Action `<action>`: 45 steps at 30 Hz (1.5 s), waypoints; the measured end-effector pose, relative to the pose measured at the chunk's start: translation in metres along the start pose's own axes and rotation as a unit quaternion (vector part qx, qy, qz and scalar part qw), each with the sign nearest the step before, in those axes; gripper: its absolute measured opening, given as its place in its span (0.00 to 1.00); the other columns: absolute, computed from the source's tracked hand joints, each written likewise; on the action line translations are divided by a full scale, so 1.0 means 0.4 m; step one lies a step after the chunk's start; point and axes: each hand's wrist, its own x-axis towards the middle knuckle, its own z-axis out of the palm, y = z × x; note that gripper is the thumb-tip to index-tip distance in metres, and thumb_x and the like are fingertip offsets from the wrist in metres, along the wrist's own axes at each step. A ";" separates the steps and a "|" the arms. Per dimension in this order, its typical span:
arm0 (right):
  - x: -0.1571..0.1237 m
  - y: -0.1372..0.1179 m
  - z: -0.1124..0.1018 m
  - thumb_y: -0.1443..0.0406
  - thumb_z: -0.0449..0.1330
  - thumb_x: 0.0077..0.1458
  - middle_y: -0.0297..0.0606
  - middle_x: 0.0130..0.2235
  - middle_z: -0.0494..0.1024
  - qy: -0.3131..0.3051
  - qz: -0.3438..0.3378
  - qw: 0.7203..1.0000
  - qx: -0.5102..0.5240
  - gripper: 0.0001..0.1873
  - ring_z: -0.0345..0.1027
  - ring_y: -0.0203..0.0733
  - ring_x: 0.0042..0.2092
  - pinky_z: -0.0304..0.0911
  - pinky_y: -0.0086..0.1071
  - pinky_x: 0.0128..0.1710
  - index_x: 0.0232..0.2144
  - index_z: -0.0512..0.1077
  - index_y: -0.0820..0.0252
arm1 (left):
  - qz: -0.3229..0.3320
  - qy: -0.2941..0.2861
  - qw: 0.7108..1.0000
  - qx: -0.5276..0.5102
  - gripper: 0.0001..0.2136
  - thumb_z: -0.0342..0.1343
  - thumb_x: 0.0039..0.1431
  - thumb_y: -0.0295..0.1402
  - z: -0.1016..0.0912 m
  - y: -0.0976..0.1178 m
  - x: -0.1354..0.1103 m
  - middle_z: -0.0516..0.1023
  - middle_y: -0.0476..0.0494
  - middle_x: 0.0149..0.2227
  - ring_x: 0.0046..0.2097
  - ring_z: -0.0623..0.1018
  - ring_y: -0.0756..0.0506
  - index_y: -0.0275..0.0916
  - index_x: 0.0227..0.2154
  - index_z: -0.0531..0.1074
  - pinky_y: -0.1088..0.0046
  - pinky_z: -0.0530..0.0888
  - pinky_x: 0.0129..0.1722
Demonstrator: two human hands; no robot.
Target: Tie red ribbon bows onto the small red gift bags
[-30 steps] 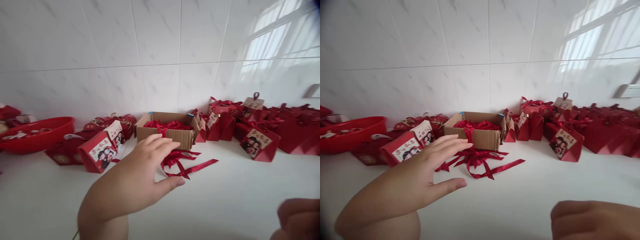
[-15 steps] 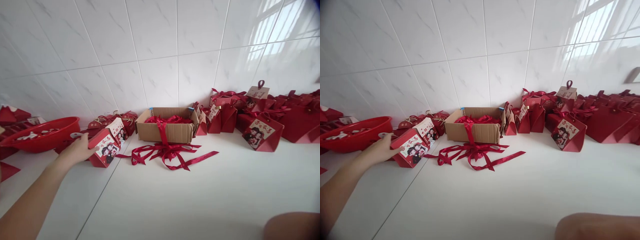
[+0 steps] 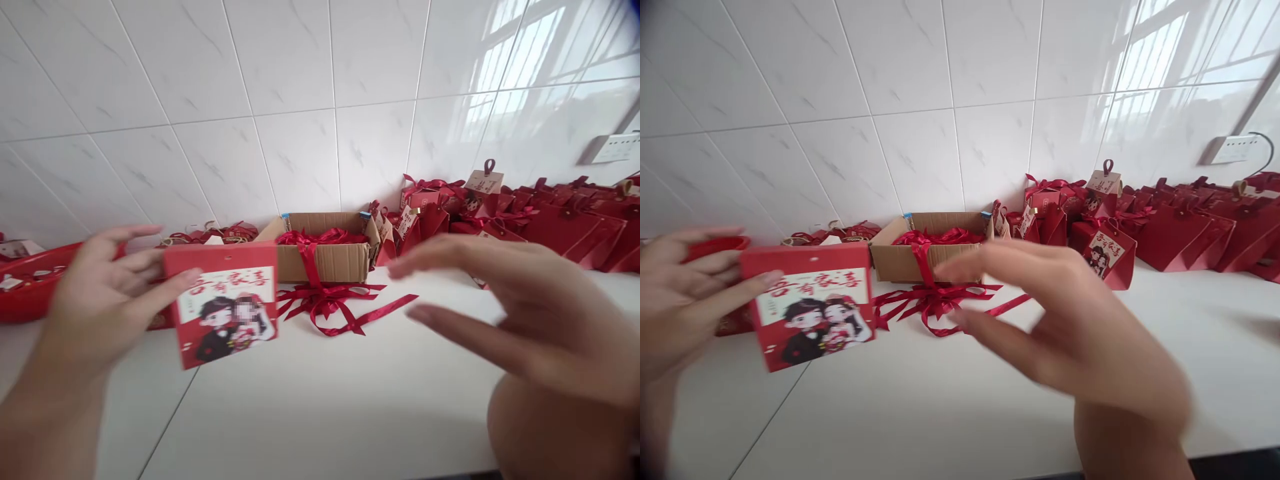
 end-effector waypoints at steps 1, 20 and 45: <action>0.033 0.012 0.006 0.63 0.63 0.54 0.34 0.40 0.79 -0.003 0.011 1.000 -0.012 0.12 0.74 0.43 0.42 0.72 0.33 0.41 0.42 0.75 0.48 | 0.005 -0.035 0.999 -0.036 0.31 0.69 0.40 0.31 0.038 0.032 -0.018 0.80 0.48 0.36 0.37 0.80 0.43 0.43 0.49 0.64 0.70 0.79 0.28; 0.071 0.375 0.256 0.73 0.57 0.53 0.47 0.53 0.73 -0.133 0.158 0.965 -0.159 0.25 0.63 0.52 0.57 0.41 0.52 0.63 0.54 0.68 0.61 | -0.010 -0.466 0.879 -0.098 0.32 0.61 0.53 0.43 0.258 -0.078 -0.109 0.76 0.43 0.42 0.43 0.78 0.43 0.46 0.56 0.50 0.65 0.75 0.41; 0.092 0.317 0.226 0.61 0.48 0.62 0.43 0.40 0.79 -0.125 0.187 0.967 -0.121 0.17 0.72 0.47 0.42 0.65 0.39 0.45 0.39 0.76 0.59 | 0.457 -0.102 0.821 0.326 0.10 0.48 0.60 0.27 0.363 -0.379 -0.089 0.79 0.42 0.31 0.34 0.73 0.42 0.37 0.38 0.75 0.65 0.64 0.35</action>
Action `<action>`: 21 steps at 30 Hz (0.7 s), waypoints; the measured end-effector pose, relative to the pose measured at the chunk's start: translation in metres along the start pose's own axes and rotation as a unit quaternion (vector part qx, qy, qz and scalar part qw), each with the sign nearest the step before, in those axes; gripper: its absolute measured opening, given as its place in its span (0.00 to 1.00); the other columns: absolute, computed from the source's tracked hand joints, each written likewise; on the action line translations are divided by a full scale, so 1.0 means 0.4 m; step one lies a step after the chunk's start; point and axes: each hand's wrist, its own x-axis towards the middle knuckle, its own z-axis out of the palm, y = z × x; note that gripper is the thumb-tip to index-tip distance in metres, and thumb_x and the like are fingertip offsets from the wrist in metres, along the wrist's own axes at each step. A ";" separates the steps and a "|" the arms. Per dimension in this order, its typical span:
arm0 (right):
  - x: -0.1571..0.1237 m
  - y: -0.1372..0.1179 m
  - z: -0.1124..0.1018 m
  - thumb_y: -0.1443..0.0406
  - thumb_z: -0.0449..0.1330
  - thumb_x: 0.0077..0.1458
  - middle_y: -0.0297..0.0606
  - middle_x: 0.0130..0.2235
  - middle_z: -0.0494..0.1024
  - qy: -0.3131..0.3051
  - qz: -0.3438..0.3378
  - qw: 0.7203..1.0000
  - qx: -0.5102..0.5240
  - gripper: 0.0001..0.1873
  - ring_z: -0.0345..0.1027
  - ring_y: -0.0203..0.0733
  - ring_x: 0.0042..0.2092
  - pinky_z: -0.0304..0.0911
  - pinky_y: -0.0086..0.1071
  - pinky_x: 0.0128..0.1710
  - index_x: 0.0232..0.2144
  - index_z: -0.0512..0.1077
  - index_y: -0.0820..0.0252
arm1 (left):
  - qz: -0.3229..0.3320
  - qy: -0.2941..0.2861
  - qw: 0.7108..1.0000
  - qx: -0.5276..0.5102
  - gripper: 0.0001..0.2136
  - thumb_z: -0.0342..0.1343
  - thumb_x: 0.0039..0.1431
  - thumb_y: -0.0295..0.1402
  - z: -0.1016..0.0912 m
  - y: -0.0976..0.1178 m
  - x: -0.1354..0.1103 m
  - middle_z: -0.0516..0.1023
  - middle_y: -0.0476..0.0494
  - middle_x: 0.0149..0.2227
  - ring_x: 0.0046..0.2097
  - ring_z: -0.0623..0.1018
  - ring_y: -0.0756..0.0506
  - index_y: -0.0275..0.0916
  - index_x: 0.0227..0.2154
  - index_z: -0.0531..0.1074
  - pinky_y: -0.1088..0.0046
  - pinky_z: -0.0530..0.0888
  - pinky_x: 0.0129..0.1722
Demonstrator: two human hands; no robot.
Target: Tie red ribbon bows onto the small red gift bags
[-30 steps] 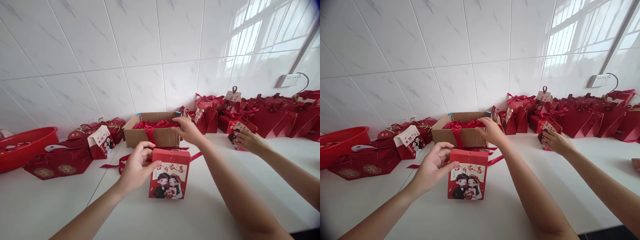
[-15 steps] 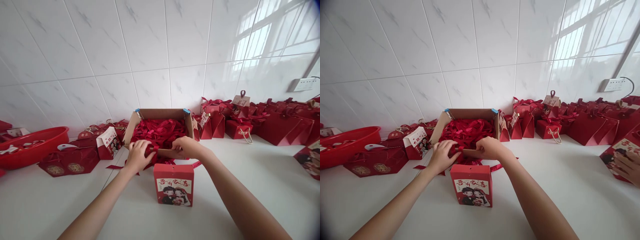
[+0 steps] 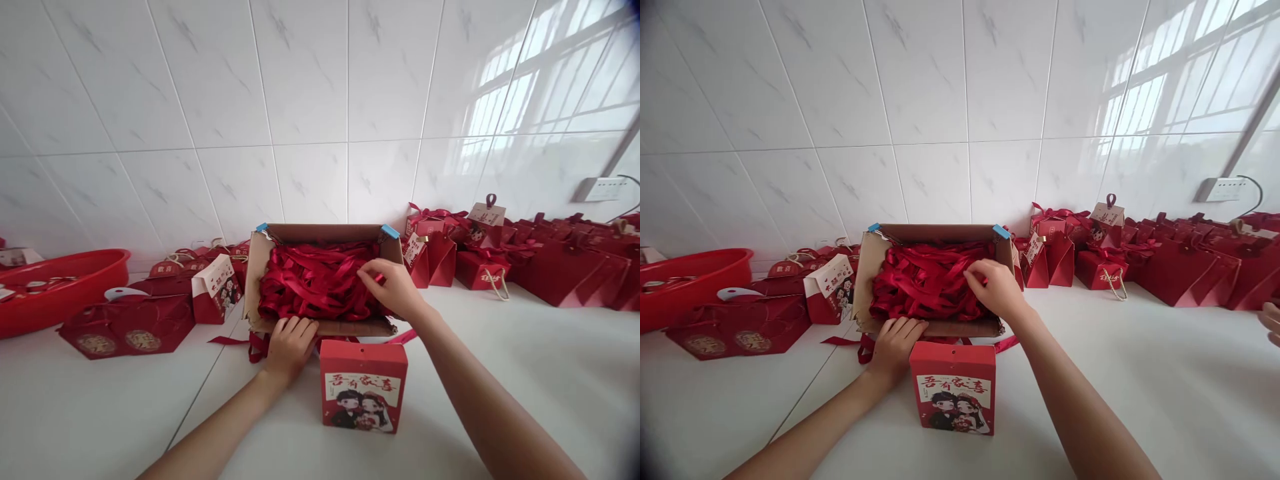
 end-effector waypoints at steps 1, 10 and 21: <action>0.012 -0.003 0.012 0.61 0.46 0.63 0.46 0.47 0.76 0.051 0.012 0.999 -0.008 0.19 0.68 0.50 0.50 0.61 0.43 0.52 0.46 0.73 0.60 | 0.005 0.010 1.000 0.005 0.10 0.48 0.61 0.27 0.004 0.000 -0.001 0.78 0.43 0.30 0.33 0.72 0.43 0.37 0.37 0.75 0.65 0.63 0.35; 0.045 -0.019 0.087 0.57 0.61 0.53 0.32 0.40 0.81 -0.286 -0.085 0.955 -0.005 0.10 0.75 0.41 0.39 0.68 0.30 0.39 0.35 0.79 0.50 | 0.027 0.054 0.998 0.032 0.10 0.47 0.61 0.26 0.004 -0.003 0.002 0.77 0.43 0.29 0.32 0.70 0.44 0.36 0.35 0.74 0.66 0.62 0.34; 0.212 -0.026 0.007 0.66 0.56 0.59 0.43 0.43 0.78 -0.120 0.057 0.981 -0.139 0.09 0.71 0.47 0.46 0.64 0.39 0.48 0.39 0.75 0.61 | 0.006 0.049 0.998 0.028 0.06 0.51 0.57 0.24 0.010 0.005 0.005 0.76 0.45 0.28 0.31 0.69 0.45 0.37 0.32 0.73 0.67 0.61 0.34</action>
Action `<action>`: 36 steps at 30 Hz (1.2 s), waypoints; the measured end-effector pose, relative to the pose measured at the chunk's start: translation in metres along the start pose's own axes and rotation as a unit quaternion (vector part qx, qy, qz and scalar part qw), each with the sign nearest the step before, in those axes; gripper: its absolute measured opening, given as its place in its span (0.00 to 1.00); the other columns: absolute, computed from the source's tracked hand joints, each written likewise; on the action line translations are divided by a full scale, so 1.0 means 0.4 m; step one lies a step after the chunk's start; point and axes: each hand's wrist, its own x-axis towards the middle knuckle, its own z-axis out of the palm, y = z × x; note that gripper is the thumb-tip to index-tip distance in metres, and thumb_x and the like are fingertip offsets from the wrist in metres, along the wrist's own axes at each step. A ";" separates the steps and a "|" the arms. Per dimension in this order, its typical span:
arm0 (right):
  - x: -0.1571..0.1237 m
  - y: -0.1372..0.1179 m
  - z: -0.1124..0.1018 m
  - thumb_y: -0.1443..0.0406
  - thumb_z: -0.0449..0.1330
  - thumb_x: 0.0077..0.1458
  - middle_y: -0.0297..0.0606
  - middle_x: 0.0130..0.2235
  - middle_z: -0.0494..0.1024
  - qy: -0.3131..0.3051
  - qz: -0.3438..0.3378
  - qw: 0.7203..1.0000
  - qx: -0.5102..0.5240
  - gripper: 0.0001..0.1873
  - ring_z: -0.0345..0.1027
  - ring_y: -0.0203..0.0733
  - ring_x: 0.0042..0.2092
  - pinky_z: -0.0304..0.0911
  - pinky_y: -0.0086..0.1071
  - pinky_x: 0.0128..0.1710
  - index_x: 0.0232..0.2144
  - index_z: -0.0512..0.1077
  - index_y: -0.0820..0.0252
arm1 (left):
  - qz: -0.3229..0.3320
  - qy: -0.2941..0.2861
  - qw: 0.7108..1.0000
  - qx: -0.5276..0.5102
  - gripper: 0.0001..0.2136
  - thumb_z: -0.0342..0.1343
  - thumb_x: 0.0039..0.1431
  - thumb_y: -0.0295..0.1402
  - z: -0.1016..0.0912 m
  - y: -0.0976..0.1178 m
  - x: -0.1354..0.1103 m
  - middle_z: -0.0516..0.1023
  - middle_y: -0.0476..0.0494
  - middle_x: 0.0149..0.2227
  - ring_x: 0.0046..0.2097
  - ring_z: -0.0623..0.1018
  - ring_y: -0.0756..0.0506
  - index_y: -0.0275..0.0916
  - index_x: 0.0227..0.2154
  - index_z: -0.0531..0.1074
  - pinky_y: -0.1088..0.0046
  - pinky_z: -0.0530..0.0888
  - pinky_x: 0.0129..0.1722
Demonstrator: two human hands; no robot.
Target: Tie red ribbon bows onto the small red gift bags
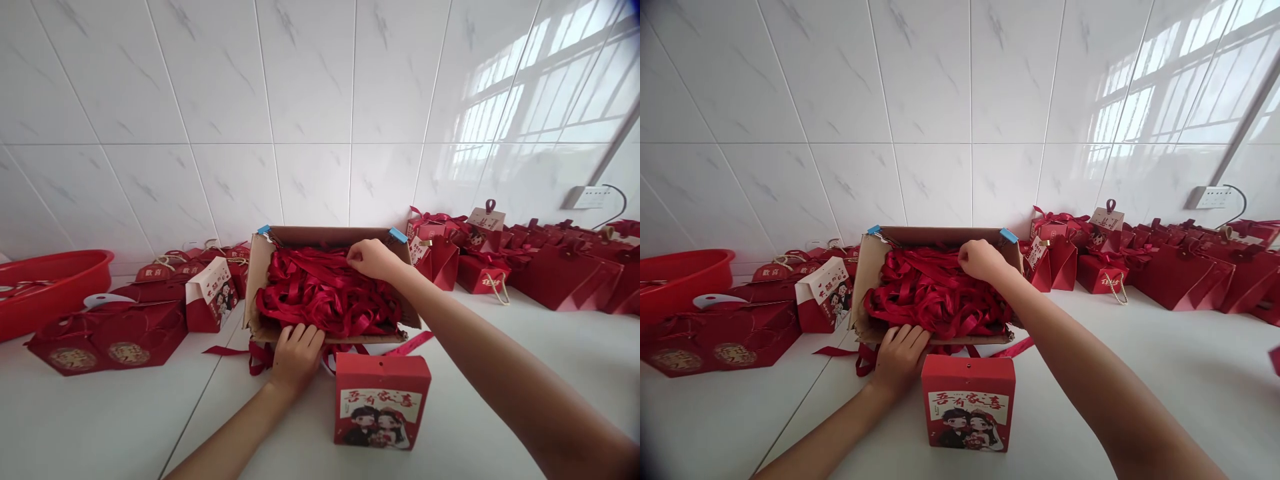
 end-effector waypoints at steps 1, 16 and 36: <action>0.013 0.001 0.008 0.65 0.57 0.59 0.43 0.42 0.77 -0.008 0.023 1.000 -0.011 0.08 0.71 0.46 0.45 0.65 0.40 0.46 0.38 0.74 0.62 | -0.001 -0.001 1.000 0.000 0.06 0.51 0.57 0.24 0.000 0.000 0.000 0.75 0.45 0.28 0.31 0.69 0.45 0.37 0.32 0.73 0.67 0.61 0.34; 0.078 0.032 0.133 0.61 0.57 0.61 0.43 0.50 0.72 0.019 0.036 0.999 -0.013 0.15 0.69 0.44 0.47 0.68 0.42 0.45 0.49 0.68 0.62 | -0.005 0.004 1.000 0.004 0.04 0.52 0.57 0.25 0.007 -0.004 -0.004 0.74 0.47 0.27 0.31 0.68 0.44 0.38 0.30 0.71 0.67 0.60 0.34; -0.106 0.022 0.021 0.66 0.57 0.52 0.39 0.38 0.81 0.389 -0.013 0.893 0.226 0.09 0.74 0.43 0.41 0.68 0.34 0.45 0.35 0.76 0.60 | 0.001 0.005 1.000 0.005 0.08 0.49 0.57 0.24 -0.007 -0.011 0.004 0.76 0.42 0.28 0.32 0.71 0.43 0.36 0.32 0.73 0.65 0.62 0.34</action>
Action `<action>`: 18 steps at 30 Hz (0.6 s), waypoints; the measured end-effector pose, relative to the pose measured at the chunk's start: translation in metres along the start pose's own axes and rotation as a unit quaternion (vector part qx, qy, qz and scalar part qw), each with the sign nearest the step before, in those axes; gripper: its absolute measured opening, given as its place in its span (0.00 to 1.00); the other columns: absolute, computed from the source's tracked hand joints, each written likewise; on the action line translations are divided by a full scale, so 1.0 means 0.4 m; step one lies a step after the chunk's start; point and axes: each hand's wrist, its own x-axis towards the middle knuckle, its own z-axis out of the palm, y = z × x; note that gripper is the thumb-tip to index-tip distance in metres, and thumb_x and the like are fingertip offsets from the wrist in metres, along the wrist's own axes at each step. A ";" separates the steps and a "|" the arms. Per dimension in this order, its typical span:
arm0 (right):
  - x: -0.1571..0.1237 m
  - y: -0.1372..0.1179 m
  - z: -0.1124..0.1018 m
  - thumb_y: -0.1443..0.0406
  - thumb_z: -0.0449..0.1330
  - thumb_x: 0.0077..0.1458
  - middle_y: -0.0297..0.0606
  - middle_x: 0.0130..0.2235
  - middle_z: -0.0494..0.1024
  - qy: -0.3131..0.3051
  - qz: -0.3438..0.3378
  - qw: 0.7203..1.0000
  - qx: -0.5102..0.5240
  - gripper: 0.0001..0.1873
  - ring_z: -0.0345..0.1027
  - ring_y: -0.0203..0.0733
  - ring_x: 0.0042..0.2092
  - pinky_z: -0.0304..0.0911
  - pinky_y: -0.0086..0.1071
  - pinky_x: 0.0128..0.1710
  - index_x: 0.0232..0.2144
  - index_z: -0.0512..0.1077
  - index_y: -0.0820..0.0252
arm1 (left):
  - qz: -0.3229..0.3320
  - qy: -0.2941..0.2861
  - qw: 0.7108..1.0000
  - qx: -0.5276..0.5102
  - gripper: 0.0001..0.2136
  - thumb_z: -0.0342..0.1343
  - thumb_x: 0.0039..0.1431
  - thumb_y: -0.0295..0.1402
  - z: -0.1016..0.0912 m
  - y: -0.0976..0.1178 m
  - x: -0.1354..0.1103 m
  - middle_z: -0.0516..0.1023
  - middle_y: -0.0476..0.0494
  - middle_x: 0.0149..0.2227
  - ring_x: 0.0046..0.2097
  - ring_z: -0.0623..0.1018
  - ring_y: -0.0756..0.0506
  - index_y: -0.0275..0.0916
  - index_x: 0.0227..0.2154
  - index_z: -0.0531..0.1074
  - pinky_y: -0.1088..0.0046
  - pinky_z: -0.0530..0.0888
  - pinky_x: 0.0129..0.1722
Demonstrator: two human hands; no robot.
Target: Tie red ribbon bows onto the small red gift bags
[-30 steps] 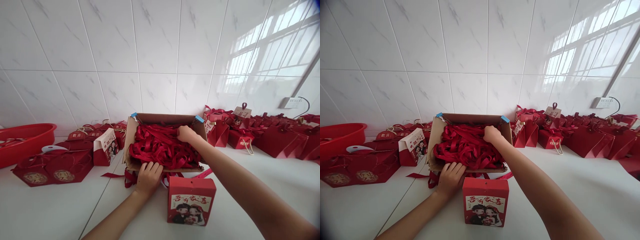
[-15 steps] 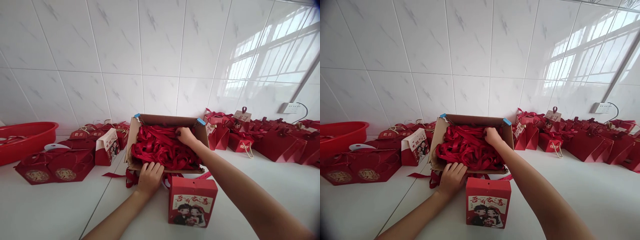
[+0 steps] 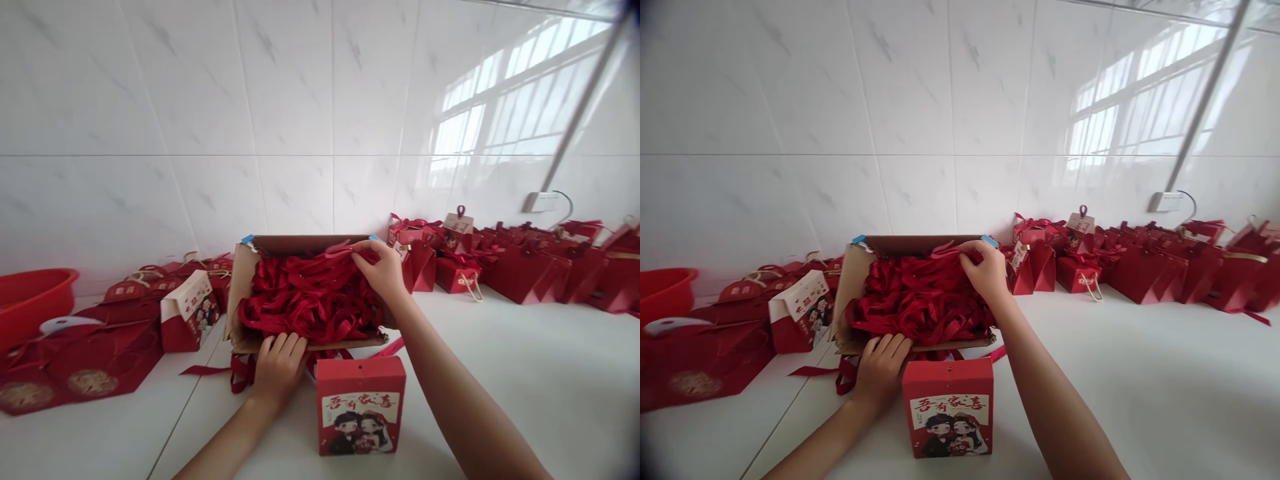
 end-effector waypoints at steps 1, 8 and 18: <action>0.001 0.000 -0.005 0.64 0.58 0.53 0.38 0.38 0.81 0.002 0.003 1.000 0.008 0.09 0.75 0.42 0.40 0.68 0.34 0.44 0.36 0.76 0.59 | 0.002 0.002 1.000 0.001 0.08 0.49 0.57 0.24 -0.001 -0.001 0.002 0.77 0.42 0.29 0.32 0.71 0.42 0.36 0.32 0.73 0.65 0.62 0.34; 0.006 0.028 -0.036 0.63 0.60 0.53 0.36 0.39 0.80 0.029 0.014 0.999 -0.012 0.06 0.70 0.49 0.47 0.47 0.54 0.57 0.28 0.77 0.53 | -0.016 -0.024 0.999 0.017 0.08 0.49 0.58 0.25 -0.009 -0.015 0.016 0.78 0.42 0.31 0.33 0.72 0.42 0.38 0.32 0.73 0.66 0.64 0.36; 0.030 0.009 -0.116 0.59 0.59 0.56 0.34 0.31 0.70 0.034 0.017 0.942 0.333 0.07 0.66 0.37 0.35 0.64 0.33 0.38 0.33 0.68 0.57 | -0.122 -0.084 0.988 0.040 0.17 0.56 0.55 0.38 -0.022 -0.065 0.225 0.76 0.33 0.43 0.45 0.74 0.34 0.34 0.45 0.70 0.57 0.67 0.43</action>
